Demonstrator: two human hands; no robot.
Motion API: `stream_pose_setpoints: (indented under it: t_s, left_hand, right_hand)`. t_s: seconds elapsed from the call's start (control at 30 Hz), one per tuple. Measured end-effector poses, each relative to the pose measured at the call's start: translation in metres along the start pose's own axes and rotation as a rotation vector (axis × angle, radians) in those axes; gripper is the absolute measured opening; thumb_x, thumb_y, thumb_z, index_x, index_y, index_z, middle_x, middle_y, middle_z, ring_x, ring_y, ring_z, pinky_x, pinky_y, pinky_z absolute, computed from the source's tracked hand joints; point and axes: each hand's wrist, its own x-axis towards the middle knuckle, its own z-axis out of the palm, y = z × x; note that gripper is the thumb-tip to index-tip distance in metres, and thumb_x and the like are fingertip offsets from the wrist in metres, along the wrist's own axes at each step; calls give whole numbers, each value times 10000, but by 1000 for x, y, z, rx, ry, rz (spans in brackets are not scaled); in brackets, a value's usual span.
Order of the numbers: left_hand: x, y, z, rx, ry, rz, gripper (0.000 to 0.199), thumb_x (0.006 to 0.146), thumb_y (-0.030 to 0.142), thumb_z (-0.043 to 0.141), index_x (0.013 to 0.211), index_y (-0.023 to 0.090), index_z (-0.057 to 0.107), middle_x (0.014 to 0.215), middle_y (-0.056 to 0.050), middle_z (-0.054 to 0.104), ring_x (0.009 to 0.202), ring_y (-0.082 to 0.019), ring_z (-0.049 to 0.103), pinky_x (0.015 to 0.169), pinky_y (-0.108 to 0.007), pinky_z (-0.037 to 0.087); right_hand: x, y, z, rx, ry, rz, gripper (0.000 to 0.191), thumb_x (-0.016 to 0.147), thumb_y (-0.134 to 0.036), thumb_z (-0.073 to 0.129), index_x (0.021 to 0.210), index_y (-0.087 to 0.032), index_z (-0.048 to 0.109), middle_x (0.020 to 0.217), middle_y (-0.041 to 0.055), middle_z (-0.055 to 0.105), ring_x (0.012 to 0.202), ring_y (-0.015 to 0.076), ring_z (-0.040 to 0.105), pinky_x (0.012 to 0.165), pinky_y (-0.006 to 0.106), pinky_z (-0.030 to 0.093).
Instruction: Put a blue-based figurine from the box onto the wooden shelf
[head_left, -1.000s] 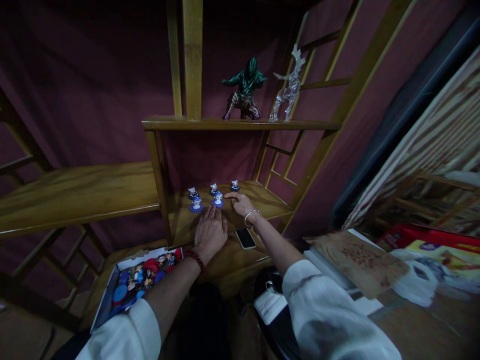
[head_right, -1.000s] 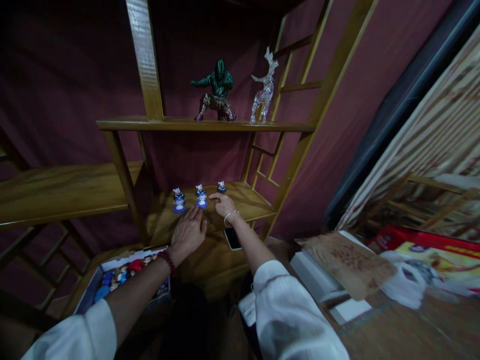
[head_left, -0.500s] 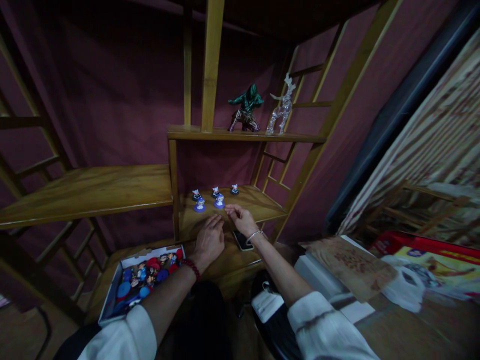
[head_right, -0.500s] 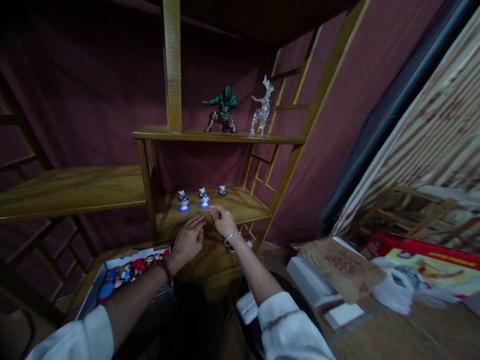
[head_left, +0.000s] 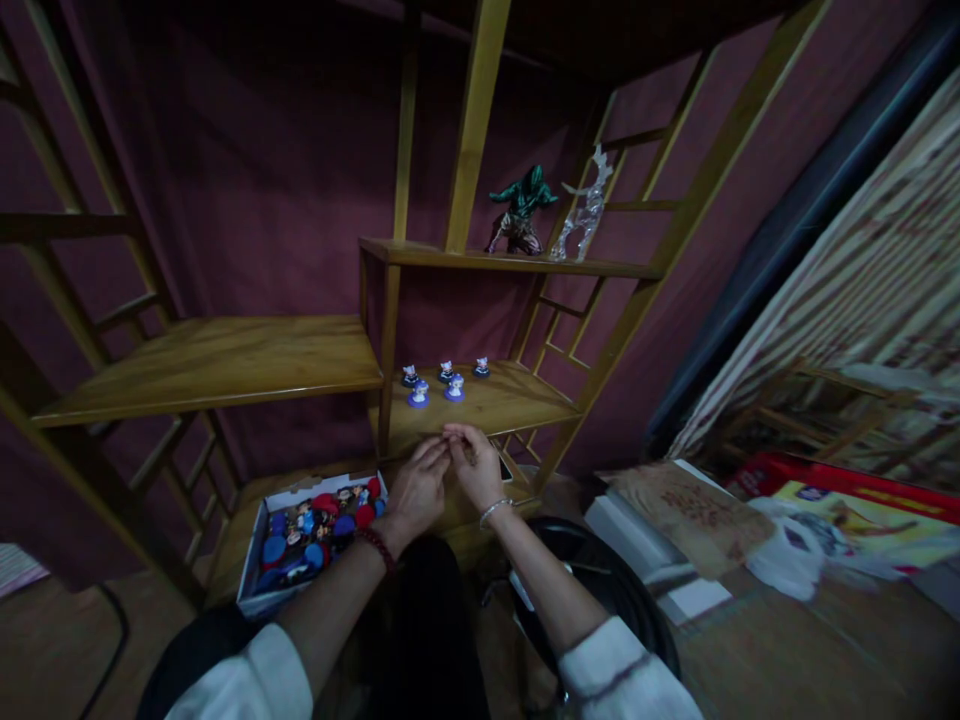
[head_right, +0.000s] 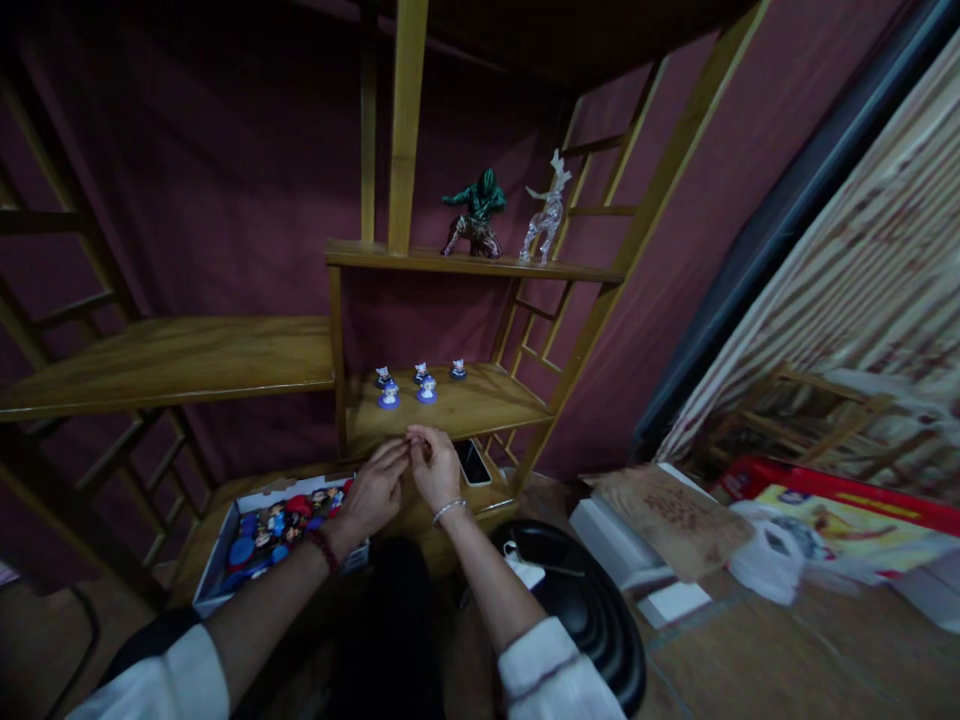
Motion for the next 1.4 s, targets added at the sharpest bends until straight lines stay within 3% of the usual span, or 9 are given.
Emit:
stream_pose_setpoints:
  t_s: [0.33, 0.67, 0.9, 1.1, 1.3, 1.4]
  left_hand:
    - [-34, -16, -8, -3, 4, 47, 621, 583, -61, 360, 1178, 67, 479, 1249, -151, 495, 1258, -213, 325, 1016, -438, 369]
    - [-65, -31, -23, 81, -42, 5, 436, 736, 47, 415, 1162, 99, 493, 1246, -143, 497, 1246, -208, 344, 998, -408, 379]
    - [-97, -53, -23, 150, -28, -59, 264, 763, 80, 426, 951, 127, 606, 1149, -135, 537, 1231, -222, 352, 977, -415, 396]
    - [-132, -82, -26, 177, -151, -261, 328, 699, 13, 430, 942, 136, 614, 1138, -111, 555, 1168, -206, 419, 973, -394, 396]
    - [-162, -105, -34, 232, -353, -741, 363, 756, 55, 385, 1052, 147, 573, 1135, -107, 579, 1075, -184, 509, 915, -312, 405]
    - [-176, -116, -35, 251, -462, -907, 337, 790, 112, 365, 1059, 141, 565, 1077, -121, 611, 1027, -201, 550, 864, -311, 419]
  right_hand:
    - [-29, -26, 28, -58, 90, -97, 241, 794, -146, 397, 902, -224, 598, 895, 57, 597, 896, 194, 523, 813, 367, 433]
    - [-53, -35, 63, -27, 100, -90, 265, 787, -135, 380, 906, -211, 604, 967, 65, 544, 952, 189, 501, 873, 375, 411]
    - [-73, -38, 92, 9, -32, -55, 316, 752, -79, 369, 915, -218, 601, 960, 61, 560, 951, 186, 505, 874, 378, 417]
    - [-89, -22, 134, 26, -239, 10, 374, 723, -41, 375, 966, -212, 602, 989, 67, 567, 967, 177, 520, 903, 343, 419]
    - [-98, 3, 171, -90, -488, 89, 356, 719, -31, 420, 937, -235, 614, 951, 34, 606, 908, 162, 565, 864, 293, 446]
    - [-101, 14, 182, -186, -585, 150, 316, 727, -39, 432, 901, -219, 626, 928, 43, 632, 874, 166, 586, 835, 287, 457]
